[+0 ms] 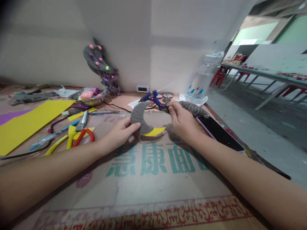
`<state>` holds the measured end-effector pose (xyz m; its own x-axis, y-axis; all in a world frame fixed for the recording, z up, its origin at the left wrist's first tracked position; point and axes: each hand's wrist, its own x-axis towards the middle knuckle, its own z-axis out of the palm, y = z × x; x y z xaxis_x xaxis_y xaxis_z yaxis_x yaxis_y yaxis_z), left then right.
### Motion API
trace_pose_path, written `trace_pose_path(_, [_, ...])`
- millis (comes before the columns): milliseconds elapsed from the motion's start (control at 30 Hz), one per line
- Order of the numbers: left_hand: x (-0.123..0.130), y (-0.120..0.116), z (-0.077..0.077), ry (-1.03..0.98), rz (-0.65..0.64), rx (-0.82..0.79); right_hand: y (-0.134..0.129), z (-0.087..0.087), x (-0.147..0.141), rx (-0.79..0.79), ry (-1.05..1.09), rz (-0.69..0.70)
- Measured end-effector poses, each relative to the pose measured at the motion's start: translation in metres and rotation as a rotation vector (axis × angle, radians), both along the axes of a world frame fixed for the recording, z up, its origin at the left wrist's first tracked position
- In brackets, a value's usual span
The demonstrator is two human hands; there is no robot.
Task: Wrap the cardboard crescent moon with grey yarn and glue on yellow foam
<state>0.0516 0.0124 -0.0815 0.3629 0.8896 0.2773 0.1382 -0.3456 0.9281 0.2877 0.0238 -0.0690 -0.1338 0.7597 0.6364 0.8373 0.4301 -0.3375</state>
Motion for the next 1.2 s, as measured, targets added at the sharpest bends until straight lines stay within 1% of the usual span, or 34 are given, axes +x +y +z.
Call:
trace_pose_path(33, [0.0, 0.0, 0.0, 0.001, 0.0, 0.008, -0.008, 0.002, -0.006, 0.026, -0.011, 0.067])
trace_pose_path(100, [-0.001, 0.0, 0.0, 0.017, 0.008, 0.032, -0.022, 0.006, -0.017, 0.021, -0.193, 0.232])
trace_pose_path(167, [-0.001, 0.001, 0.0, 0.044, 0.025, 0.052, -0.031, 0.006, -0.025, 0.066, -0.365, 0.333])
trace_pose_path(200, [-0.001, 0.001, 0.0, 0.056, 0.031, 0.058, -0.032, 0.006, -0.027, 0.094, -0.42, 0.353])
trace_pose_path(267, [-0.001, 0.0, 0.0, 0.071, 0.034, 0.058, -0.032, 0.005, -0.027, 0.138, -0.472, 0.346])
trace_pose_path(367, [-0.001, -0.001, 0.0, 0.075, 0.008, 0.053, -0.029, 0.009, -0.025, 0.122, -0.507, 0.277])
trace_pose_path(533, [-0.001, -0.003, 0.001, 0.109, 0.02, 0.047, -0.033, 0.025, -0.033, -0.103, -0.52, 0.172])
trace_pose_path(633, [-0.001, -0.003, 0.001, 0.12, 0.025, 0.055, -0.036, 0.03, -0.037, -0.161, -0.518, 0.152])
trace_pose_path(733, [-0.001, -0.003, 0.003, 0.132, 0.025, 0.064, -0.034, 0.027, -0.034, -0.117, -0.501, 0.184])
trace_pose_path(867, [-0.001, -0.004, 0.003, 0.123, 0.02, 0.076, -0.03, 0.017, -0.026, 0.025, -0.508, 0.27])
trace_pose_path(933, [-0.002, -0.003, 0.003, 0.118, 0.02, 0.083, -0.028, 0.013, -0.024, 0.068, -0.515, 0.299])
trace_pose_path(1200, [-0.001, -0.002, 0.001, 0.115, 0.017, 0.082, -0.028, 0.013, -0.023, 0.06, -0.527, 0.286])
